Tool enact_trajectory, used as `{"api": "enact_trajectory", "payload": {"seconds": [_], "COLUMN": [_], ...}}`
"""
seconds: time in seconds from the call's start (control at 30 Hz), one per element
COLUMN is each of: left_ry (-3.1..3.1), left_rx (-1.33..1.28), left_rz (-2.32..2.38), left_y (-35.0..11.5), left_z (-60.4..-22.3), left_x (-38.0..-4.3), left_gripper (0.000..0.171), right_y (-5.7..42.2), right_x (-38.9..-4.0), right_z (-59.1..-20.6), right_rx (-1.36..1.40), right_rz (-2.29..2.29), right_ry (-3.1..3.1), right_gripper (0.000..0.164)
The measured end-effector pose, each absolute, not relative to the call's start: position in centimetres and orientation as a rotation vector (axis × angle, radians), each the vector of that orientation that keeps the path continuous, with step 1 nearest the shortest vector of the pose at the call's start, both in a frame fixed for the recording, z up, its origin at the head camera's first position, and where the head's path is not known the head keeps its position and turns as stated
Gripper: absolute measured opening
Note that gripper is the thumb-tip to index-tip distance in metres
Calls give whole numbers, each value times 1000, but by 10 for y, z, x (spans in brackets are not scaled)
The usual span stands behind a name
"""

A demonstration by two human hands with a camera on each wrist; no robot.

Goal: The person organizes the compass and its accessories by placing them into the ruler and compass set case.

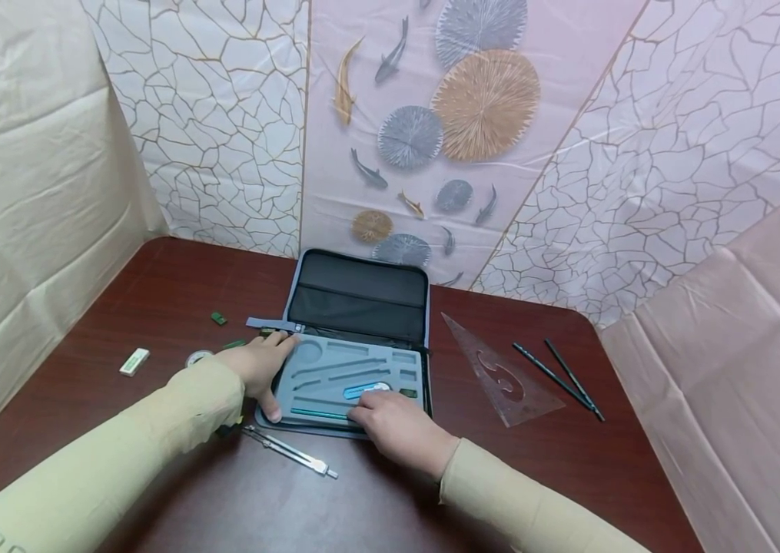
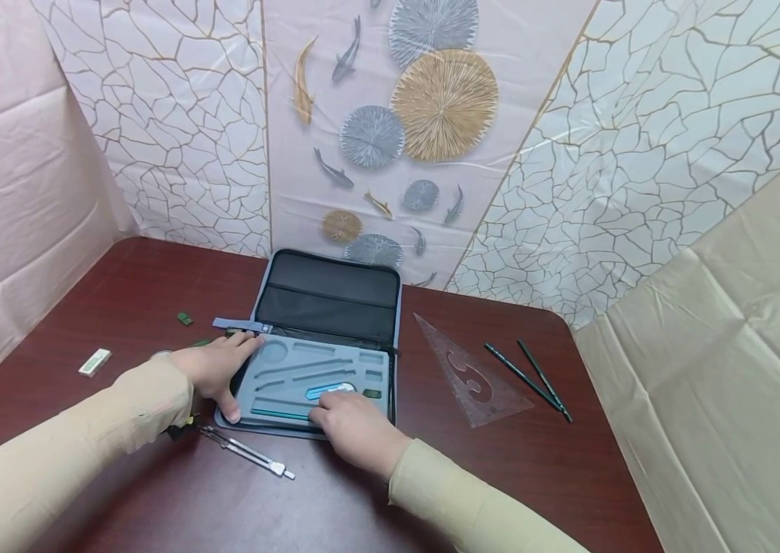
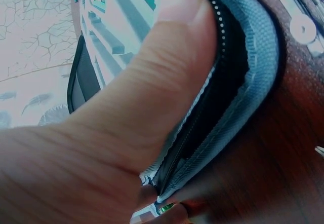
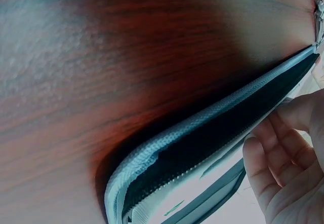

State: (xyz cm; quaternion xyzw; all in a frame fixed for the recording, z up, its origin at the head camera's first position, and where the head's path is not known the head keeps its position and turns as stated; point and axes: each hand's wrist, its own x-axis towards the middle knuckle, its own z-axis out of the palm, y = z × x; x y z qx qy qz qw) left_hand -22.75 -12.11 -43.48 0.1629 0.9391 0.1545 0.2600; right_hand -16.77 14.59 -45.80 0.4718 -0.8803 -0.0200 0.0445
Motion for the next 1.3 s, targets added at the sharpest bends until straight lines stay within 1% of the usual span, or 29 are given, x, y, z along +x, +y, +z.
{"api": "enact_trajectory", "payload": {"seconds": [0.33, 0.53, 0.67, 0.83, 0.93, 1.07, 1.3], "left_ry": [2546, 2545, 2553, 2555, 2555, 2552, 2555], "left_rx": [441, 442, 446, 451, 453, 454, 451], "left_rz": [423, 429, 420, 412, 411, 407, 402], "left_y": [-121, -120, -121, -121, -122, -122, -122], "left_z": [-434, -434, -433, -433, -434, -436, -437], "left_x": [-227, -227, -227, -227, -228, -228, -229], "left_gripper": [131, 132, 133, 133, 132, 132, 134], "right_y": [150, 171, 197, 237, 266, 306, 363], "right_x": [-170, -179, -189, -206, -217, -228, -239], "right_z": [-459, -450, -437, -428, -430, -435, -444], "right_rx": [1431, 1391, 1273, 1030, 875, 734, 479], "right_rz": [14, 143, 188, 142, 135, 166, 144], "right_ry": [-2703, -2649, -2664, -2782, -2841, -2898, -3028], "right_gripper": [20, 19, 22, 22, 21, 21, 22]}}
